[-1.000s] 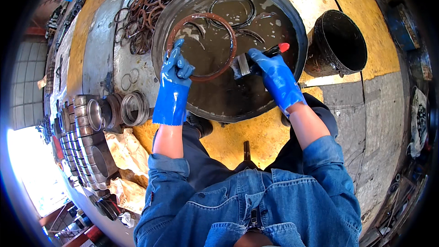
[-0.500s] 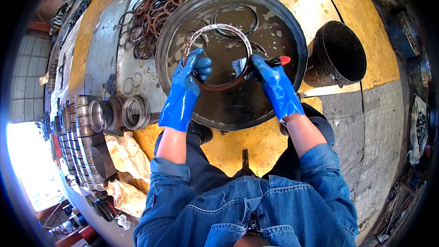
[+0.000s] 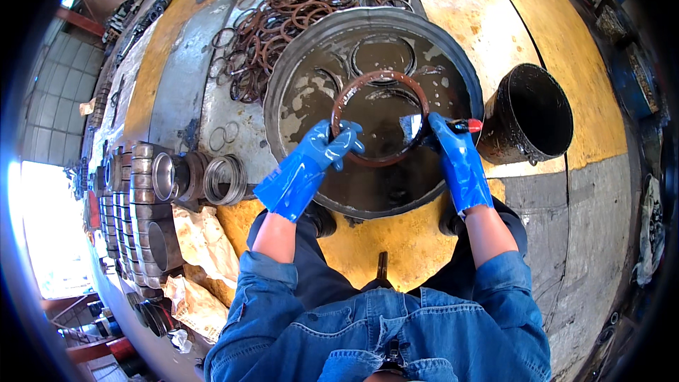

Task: The person cleans metal rings using a brush while holding them over a tub of liquid. They pick up a ring, dip it, scrub various parts of it with the brush, and then place it onto a pile of other cleaned rings on the table.

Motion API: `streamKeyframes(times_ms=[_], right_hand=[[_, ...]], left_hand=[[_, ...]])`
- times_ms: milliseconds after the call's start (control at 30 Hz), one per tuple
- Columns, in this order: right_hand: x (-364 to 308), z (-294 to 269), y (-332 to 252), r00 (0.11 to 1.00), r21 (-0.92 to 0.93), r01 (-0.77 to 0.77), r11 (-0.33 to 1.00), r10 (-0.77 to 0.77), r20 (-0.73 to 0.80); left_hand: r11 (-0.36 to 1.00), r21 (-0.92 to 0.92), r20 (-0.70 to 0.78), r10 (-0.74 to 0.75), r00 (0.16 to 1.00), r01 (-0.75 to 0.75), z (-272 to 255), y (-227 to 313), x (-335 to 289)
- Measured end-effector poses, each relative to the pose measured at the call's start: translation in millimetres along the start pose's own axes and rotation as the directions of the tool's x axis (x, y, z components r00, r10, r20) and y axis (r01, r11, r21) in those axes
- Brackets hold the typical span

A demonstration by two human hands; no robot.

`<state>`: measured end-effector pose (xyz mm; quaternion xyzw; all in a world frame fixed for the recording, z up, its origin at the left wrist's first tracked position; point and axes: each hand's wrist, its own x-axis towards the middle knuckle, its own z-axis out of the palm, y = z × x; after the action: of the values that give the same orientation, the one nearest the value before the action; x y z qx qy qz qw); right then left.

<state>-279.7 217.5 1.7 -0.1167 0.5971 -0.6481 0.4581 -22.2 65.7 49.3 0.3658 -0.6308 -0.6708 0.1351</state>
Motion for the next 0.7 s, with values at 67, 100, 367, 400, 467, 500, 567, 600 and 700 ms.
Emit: streamKeyframes(times_ms=[67,100,367,400,467,500,567,600,700], right_hand=[[1.5,-9.9,0.3,0.999,-0.016,-0.038,0.999,0.037,-0.032],[6.5,-16.2,2.8,0.998,-0.050,-0.046,0.998,0.044,-0.042],[-13.9,-8.2,-14.0,1.000,-0.071,0.028,0.997,-0.027,0.012],[-17.4,-9.4,-15.0,0.998,-0.071,0.055,0.996,-0.056,-0.010],[-20.6,-3.2,-16.6,0.999,-0.085,0.037,0.996,-0.037,-0.007],[-20.8,-5.0,-14.8,0.997,-0.041,0.077,0.996,-0.077,-0.013],[-11.6,-4.2,-12.1,0.999,-0.072,0.012,0.997,-0.010,0.036],[-6.3,1.2,-8.8,0.998,-0.129,-0.012,0.992,0.021,0.066],[8.8,-8.3,15.7,0.993,-0.270,0.078,0.960,-0.051,0.106]], left_hand=[[0.995,-0.066,0.021,-0.067,0.998,0.069,14.5,8.0,-6.7],[0.994,-0.069,0.013,-0.087,0.996,0.087,19.0,7.4,-6.0],[0.983,-0.120,-0.190,0.117,0.975,-0.141,-62.5,70.7,55.5],[0.942,-0.151,-0.241,0.260,0.935,-0.300,-66.0,87.5,73.5],[0.834,-0.333,-0.328,0.335,0.883,-0.440,-98.2,118.6,106.5],[0.835,-0.255,-0.329,0.400,0.855,-0.488,-85.9,118.5,109.6],[0.847,-0.405,-0.369,0.192,0.909,-0.344,-95.0,134.0,122.9],[0.915,-0.288,-0.332,0.182,0.926,-0.283,-103.2,115.5,123.4],[0.968,0.224,-0.119,0.139,0.983,-0.110,-77.0,60.1,145.5]])
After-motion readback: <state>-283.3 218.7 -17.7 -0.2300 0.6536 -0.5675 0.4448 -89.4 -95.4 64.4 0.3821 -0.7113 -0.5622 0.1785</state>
